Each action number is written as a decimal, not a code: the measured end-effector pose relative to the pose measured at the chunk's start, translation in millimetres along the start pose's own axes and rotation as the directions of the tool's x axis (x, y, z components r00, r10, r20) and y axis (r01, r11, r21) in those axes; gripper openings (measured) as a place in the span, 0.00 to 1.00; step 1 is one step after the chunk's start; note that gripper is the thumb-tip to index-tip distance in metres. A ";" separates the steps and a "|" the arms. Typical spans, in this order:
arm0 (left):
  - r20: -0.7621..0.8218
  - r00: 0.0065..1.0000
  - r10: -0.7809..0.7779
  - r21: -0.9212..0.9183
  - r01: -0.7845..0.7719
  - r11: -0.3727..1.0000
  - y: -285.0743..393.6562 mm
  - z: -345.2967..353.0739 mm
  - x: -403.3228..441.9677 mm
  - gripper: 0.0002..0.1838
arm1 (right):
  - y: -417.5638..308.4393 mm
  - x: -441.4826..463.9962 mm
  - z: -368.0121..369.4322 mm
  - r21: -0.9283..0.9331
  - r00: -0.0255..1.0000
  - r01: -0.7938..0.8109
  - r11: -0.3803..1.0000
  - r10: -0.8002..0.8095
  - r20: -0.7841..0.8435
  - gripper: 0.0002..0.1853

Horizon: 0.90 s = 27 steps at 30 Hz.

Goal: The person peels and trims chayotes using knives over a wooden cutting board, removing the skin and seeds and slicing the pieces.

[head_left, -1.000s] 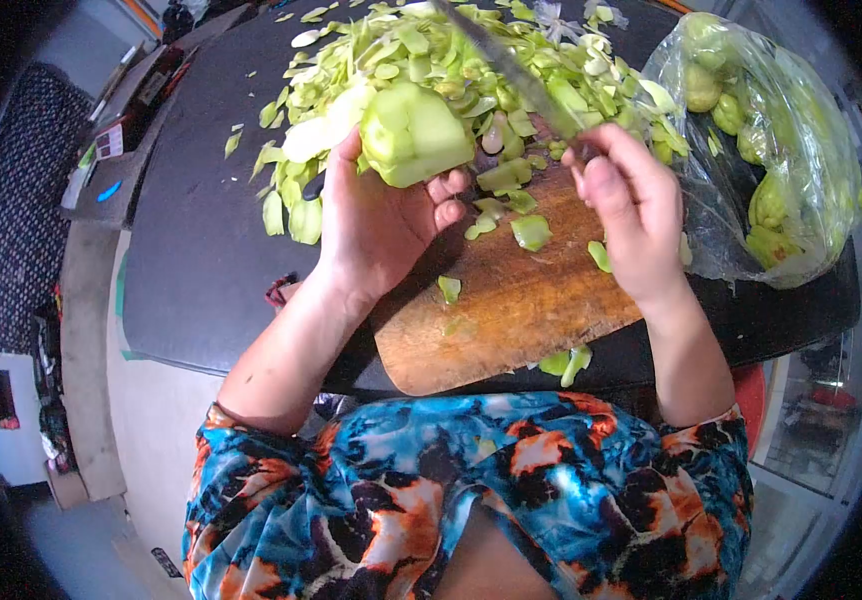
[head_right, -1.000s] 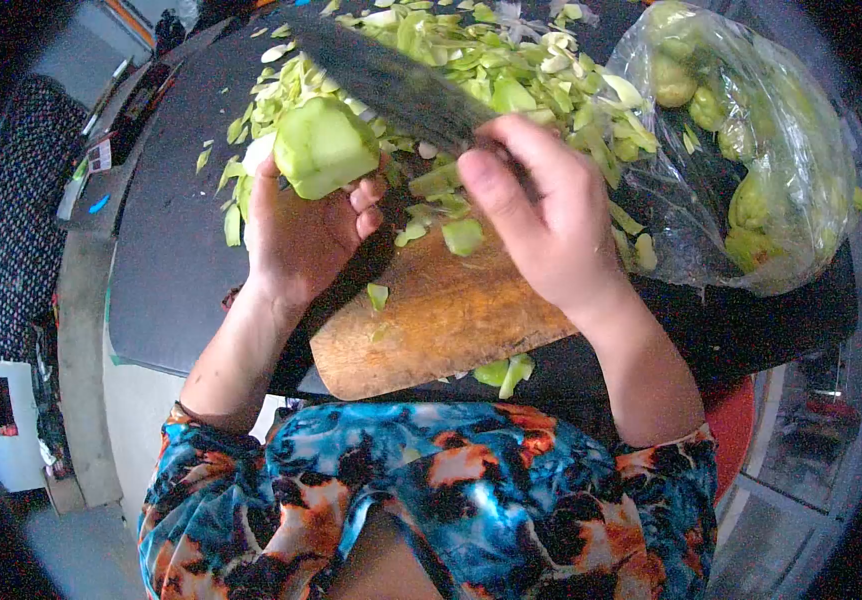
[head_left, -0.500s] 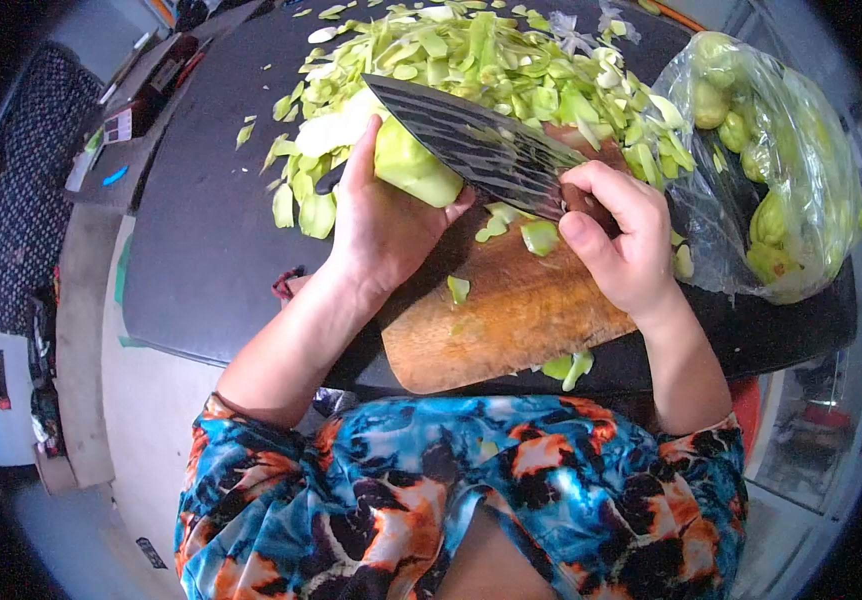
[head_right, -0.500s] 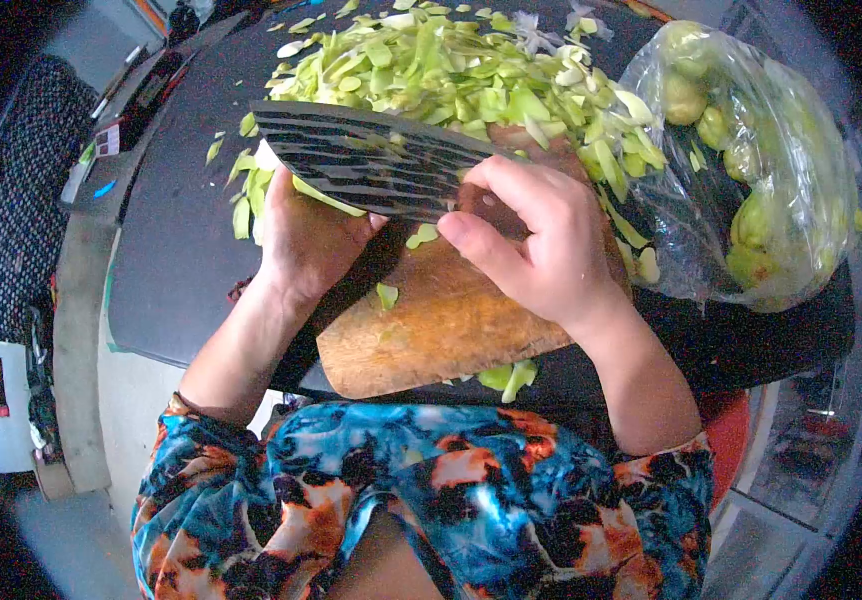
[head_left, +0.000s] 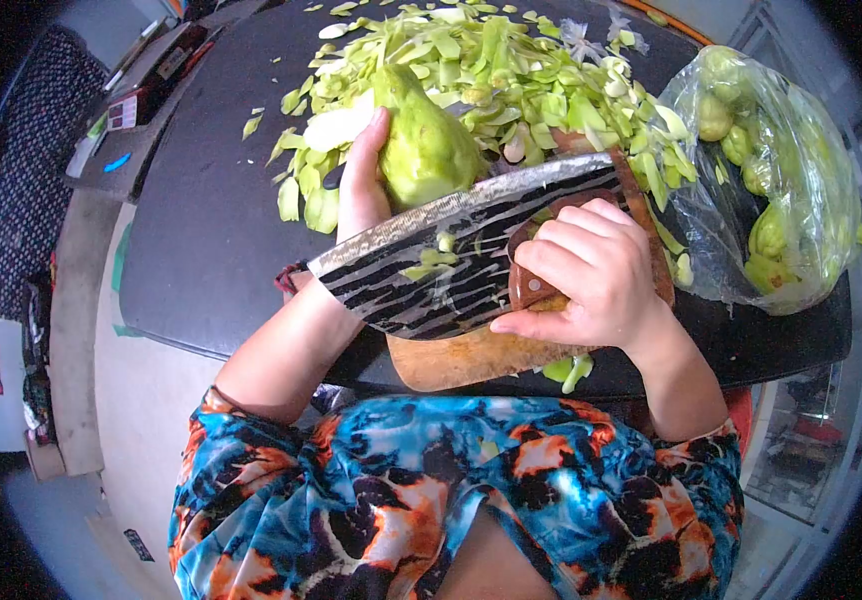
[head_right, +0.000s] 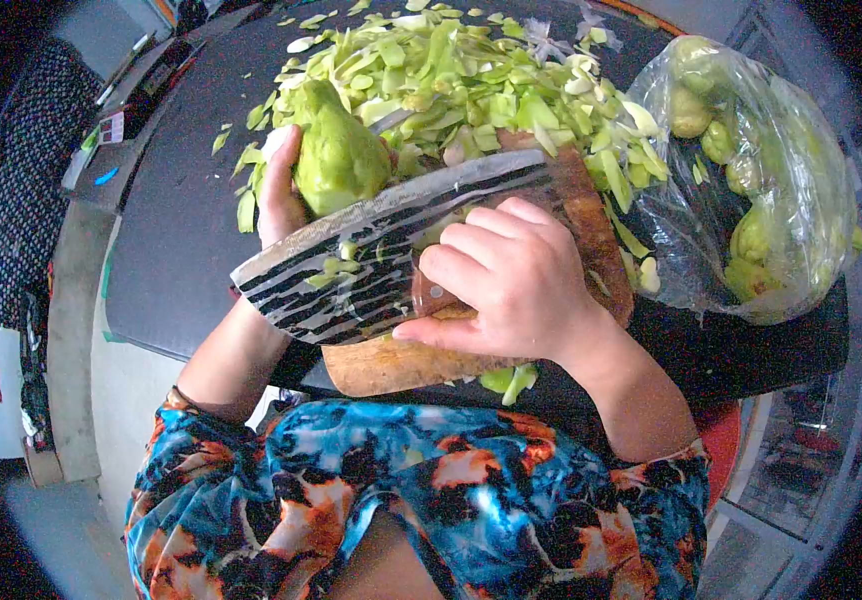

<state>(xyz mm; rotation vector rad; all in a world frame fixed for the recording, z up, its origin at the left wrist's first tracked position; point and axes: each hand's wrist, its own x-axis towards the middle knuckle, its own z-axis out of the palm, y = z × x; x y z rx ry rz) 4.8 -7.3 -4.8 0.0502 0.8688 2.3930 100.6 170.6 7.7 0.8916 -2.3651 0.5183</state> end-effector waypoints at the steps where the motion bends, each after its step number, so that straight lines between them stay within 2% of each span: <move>1: 0.012 1.000 -0.011 0.009 0.011 1.000 0.7 0.7 -1.0 0.33 | 0.1 -0.2 0.1 -0.001 1.000 -0.001 1.000 0.001 -0.002 0.26; 3: 0.037 0.999 -0.034 0.026 0.033 0.999 3.1 0.3 -2.5 0.36 | -0.2 -0.4 0.1 -0.001 1.000 -0.002 1.000 0.002 -0.005 0.26; 6: 0.230 0.972 -0.054 -0.151 0.090 0.984 2.6 -5.0 -3.0 0.38 | -1.4 -0.5 -0.5 -0.015 1.000 0.001 1.000 -0.001 0.001 0.26; 10: 0.113 0.990 -0.082 -0.087 0.092 0.992 -0.3 -9.9 1.0 0.42 | 0.1 -1.1 -0.7 -0.035 1.000 -0.007 0.999 0.008 0.003 0.27; 13: 0.140 0.986 -0.091 -0.064 0.101 0.993 1.8 -7.8 1.1 0.40 | 0.8 -1.1 -1.2 -0.041 1.000 -0.001 0.999 0.002 0.012 0.27; 16: 0.050 0.997 -0.060 -0.025 0.062 0.998 4.9 -1.4 -2.7 0.37 | -1.1 -1.5 -1.2 -0.035 1.000 0.018 0.999 -0.018 0.011 0.27; 19: 0.058 0.996 -0.075 -0.040 0.078 0.996 2.3 0.1 -3.2 0.34 | -4.6 0.0 -2.6 -0.030 0.999 0.038 0.999 -0.038 0.012 0.26; 20: 0.150 0.984 -0.093 -0.097 0.109 0.989 2.4 -7.2 -0.1 0.34 | -4.7 -0.2 -2.4 -0.034 0.999 0.040 0.999 -0.040 0.008 0.26; 23: 0.070 0.997 -0.028 -0.007 0.029 1.000 -3.8 -16.4 5.6 0.34 | -3.0 -0.1 -2.0 -0.039 0.999 0.038 0.999 -0.038 0.008 0.26; 27: 0.126 0.987 -0.098 -0.119 0.113 0.986 -2.6 -17.9 7.6 0.33 | -4.2 0.0 -2.5 -0.050 0.999 0.028 0.998 -0.027 0.025 0.26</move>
